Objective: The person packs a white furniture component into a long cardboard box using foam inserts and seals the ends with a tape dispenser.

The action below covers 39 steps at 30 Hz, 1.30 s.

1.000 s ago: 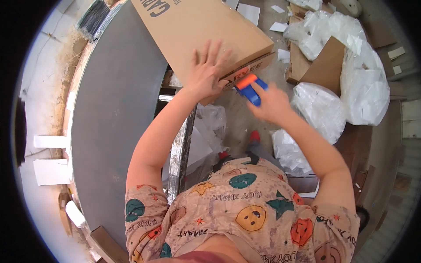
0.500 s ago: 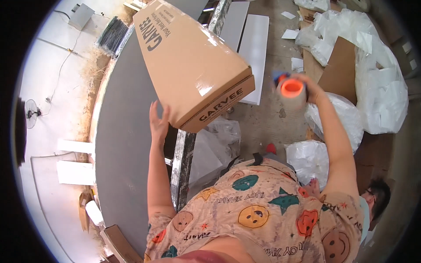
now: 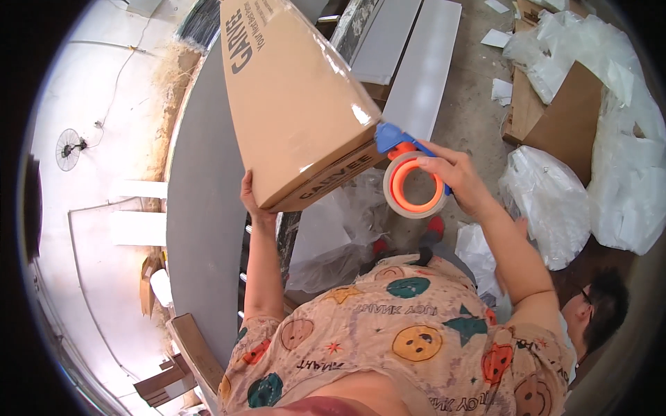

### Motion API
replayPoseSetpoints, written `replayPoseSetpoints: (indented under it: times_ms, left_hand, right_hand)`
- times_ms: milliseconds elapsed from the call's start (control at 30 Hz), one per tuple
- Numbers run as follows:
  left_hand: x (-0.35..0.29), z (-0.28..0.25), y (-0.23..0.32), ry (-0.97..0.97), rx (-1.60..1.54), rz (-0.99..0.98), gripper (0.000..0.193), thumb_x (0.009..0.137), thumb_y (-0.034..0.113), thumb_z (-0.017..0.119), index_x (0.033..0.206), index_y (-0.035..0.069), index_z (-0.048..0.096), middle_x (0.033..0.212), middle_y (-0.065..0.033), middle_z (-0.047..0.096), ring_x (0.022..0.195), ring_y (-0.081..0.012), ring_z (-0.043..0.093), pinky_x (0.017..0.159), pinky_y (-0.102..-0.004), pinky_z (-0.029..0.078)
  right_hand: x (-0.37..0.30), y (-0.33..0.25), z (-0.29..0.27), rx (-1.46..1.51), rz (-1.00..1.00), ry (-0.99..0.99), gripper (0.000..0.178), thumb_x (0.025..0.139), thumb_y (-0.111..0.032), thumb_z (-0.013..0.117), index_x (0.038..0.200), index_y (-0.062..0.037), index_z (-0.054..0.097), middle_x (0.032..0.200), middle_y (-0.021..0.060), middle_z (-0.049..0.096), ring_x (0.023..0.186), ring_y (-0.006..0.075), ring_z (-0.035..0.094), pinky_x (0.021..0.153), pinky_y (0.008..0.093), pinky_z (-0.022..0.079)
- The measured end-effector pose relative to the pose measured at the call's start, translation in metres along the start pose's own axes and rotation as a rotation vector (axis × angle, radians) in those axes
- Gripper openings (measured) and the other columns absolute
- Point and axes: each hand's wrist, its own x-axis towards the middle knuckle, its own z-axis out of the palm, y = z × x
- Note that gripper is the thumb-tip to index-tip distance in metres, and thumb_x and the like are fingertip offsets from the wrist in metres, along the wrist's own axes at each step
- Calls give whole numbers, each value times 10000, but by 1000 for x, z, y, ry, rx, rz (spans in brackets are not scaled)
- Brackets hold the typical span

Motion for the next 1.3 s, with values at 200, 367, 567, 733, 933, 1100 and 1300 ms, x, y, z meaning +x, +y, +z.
replayPoseSetpoints:
  times_ms: [200, 367, 567, 733, 933, 1100, 1300]
  left_hand:
    - [1, 72, -95, 107, 232, 175, 489, 939, 319, 417, 1327, 22, 406, 1308, -160, 489, 1235, -283, 440, 1059, -399, 313]
    - [31, 121, -85, -115, 1538, 1299, 511, 928, 291, 442, 1366, 36, 372, 1383, -187, 412, 1335, -316, 309, 1112, -457, 164]
    - [49, 123, -74, -705, 1579, 1218, 456, 902, 282, 471, 1288, 38, 473, 1368, -182, 425, 1300, -354, 339, 1077, -511, 181]
    - [55, 119, -66, -765, 1592, 1208, 469, 911, 315, 465, 1281, 27, 464, 1356, -191, 424, 1297, -362, 326, 1070, -521, 179]
    - [44, 147, -26, -1181, 1747, 803, 951, 665, 631, 678, 1406, 138, 343, 1408, -225, 329, 1310, -417, 281, 1051, -531, 244]
    - [-3, 160, -31, -1544, 1666, 1401, 930, 656, 443, 767, 1429, 187, 317, 1444, -214, 282, 1307, -378, 331, 1093, -476, 221]
    - [6, 189, -81, -2003, 2080, 1475, 681, 797, 504, 570, 1297, 50, 485, 1389, -139, 414, 1362, -309, 260, 1132, -490, 96]
  right_hand:
    - [25, 15, -71, 230, -103, 294, 281, 862, -329, 596, 942, -60, 612, 776, 3, 584, 663, 74, 535, 594, 218, 438]
    - [58, -10, -104, 366, -156, 364, 397, 843, -383, 595, 1112, -92, 605, 1023, 32, 637, 949, 142, 598, 866, 286, 458]
    - [7, 42, 2, -233, -383, 475, 415, 894, -339, 530, 1176, -40, 584, 1116, 65, 625, 1018, 161, 578, 887, 311, 448]
    - [-71, 110, 204, -241, -352, 477, 535, 853, -274, 668, 1289, -5, 511, 1132, 168, 630, 1076, 174, 570, 945, 305, 412]
    - [38, 86, 203, 414, -164, 456, 413, 833, -312, 658, 1117, -13, 624, 1066, 126, 625, 1016, 155, 578, 846, 302, 467]
    - [44, 124, 179, -14, -386, 310, 388, 801, -278, 688, 1079, -9, 650, 1197, 92, 569, 1132, 176, 513, 960, 321, 400]
    - [-54, 135, 71, -140, 285, -86, 486, 748, -340, 743, 1086, 1, 662, 1100, 115, 642, 1065, 179, 566, 921, 274, 415]
